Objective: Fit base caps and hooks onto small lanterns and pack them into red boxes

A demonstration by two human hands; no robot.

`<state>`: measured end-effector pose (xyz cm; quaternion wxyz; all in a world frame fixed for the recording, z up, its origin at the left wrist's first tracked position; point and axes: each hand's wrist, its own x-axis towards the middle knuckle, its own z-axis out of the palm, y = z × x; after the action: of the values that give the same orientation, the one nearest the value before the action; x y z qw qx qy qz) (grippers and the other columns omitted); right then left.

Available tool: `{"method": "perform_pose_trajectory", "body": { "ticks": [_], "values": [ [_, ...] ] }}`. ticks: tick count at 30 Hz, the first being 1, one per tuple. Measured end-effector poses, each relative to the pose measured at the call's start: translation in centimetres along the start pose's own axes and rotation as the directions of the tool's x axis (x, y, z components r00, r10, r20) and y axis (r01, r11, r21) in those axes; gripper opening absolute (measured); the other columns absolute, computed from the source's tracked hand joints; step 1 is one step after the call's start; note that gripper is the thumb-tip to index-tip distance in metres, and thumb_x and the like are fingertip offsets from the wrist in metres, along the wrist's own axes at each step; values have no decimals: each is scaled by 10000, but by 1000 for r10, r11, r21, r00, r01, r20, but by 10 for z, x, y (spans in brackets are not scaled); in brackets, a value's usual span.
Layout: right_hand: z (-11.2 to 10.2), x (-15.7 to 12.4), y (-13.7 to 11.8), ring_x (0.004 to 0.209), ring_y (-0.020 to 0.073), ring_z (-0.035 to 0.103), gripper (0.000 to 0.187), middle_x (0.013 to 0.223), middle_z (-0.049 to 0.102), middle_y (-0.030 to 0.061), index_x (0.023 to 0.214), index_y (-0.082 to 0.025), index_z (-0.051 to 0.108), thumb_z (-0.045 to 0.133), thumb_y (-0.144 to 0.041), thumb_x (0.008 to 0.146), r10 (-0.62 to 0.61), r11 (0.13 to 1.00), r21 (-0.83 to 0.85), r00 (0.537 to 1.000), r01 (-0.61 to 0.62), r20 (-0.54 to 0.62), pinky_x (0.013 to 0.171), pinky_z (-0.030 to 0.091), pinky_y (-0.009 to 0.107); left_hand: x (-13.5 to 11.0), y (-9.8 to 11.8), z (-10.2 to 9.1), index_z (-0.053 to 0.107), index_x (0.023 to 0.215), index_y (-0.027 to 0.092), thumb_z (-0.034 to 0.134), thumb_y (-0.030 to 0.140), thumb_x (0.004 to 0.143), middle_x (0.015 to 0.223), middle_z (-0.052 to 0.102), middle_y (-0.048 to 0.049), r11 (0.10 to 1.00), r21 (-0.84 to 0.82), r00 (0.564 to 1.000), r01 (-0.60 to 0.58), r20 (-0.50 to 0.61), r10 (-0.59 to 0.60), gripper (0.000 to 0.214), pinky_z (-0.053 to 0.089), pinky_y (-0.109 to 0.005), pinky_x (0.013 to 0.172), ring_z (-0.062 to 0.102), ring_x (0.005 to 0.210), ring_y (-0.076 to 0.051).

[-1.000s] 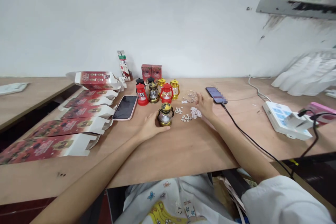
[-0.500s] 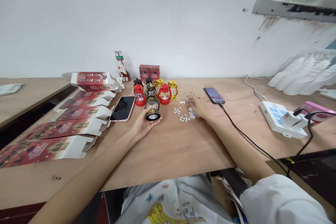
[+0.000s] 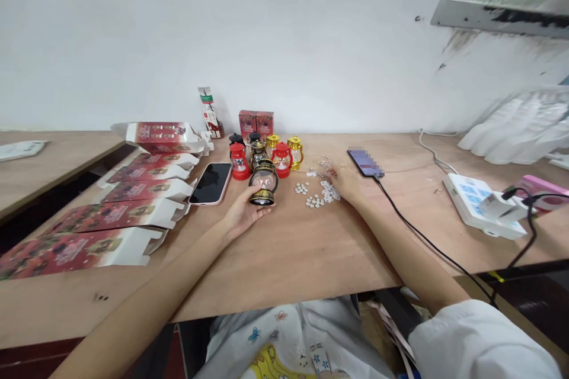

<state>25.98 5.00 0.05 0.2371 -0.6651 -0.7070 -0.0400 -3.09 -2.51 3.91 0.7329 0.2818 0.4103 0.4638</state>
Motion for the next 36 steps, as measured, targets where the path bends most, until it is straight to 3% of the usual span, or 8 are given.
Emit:
{"method": "perform_pose_trajectory", "body": {
  "ticks": [6,11,15,19,25,30,36],
  "values": [
    [6,1,3,948,248,590,242,1015,661,125,962,-150,645,421,-202,887,10,999,40,996,-7,-87,811,422,339,-3,1,3,565,875,133,486,211,869,717,640,-53,1000,17,999,-4,-41,5,112,523,-211,518,638,594,-137],
    [7,3,7,920,253,577,287,962,657,136,977,-138,584,348,-294,929,96,992,98,977,-78,-189,791,416,357,-3,0,2,567,880,129,485,213,868,714,632,-54,1000,20,1000,1,-17,-1,118,519,-209,520,629,597,-135],
    [7,5,9,836,241,588,285,834,661,100,987,-150,510,323,-361,939,234,939,319,923,-132,-305,780,416,362,-1,0,0,577,862,126,507,215,849,703,628,-60,1000,11,1000,4,-27,-4,114,526,-216,523,622,595,-137],
    [7,6,6,679,176,601,275,700,624,5,947,-197,448,350,-453,925,289,794,605,911,-56,-295,737,442,312,0,0,-1,586,860,123,521,215,834,709,631,-66,1000,8,1000,0,-10,0,115,527,-220,514,620,589,-140],
    [3,10,3,545,120,551,372,588,484,-86,862,-248,367,387,-619,856,486,468,884,842,-23,-235,604,466,250,0,1,-1,584,843,122,504,228,842,702,632,-75,1000,-1,1000,6,-3,-6,133,529,-231,518,621,588,-148],
    [0,12,2,483,97,475,279,575,448,-93,795,-246,375,484,-495,857,587,232,959,809,-164,-3,511,423,218,-1,2,-1,580,857,120,467,244,869,693,636,-73,1000,-12,1000,18,5,-18,168,523,-231,507,620,569,-148],
    [-4,10,-3,411,54,382,216,534,420,-94,710,-220,401,553,-312,833,520,65,982,846,-176,118,393,328,161,0,2,-2,582,865,121,470,241,863,698,641,-81,999,-31,999,19,40,-17,164,519,-238,490,625,565,-159]
  ]
}}
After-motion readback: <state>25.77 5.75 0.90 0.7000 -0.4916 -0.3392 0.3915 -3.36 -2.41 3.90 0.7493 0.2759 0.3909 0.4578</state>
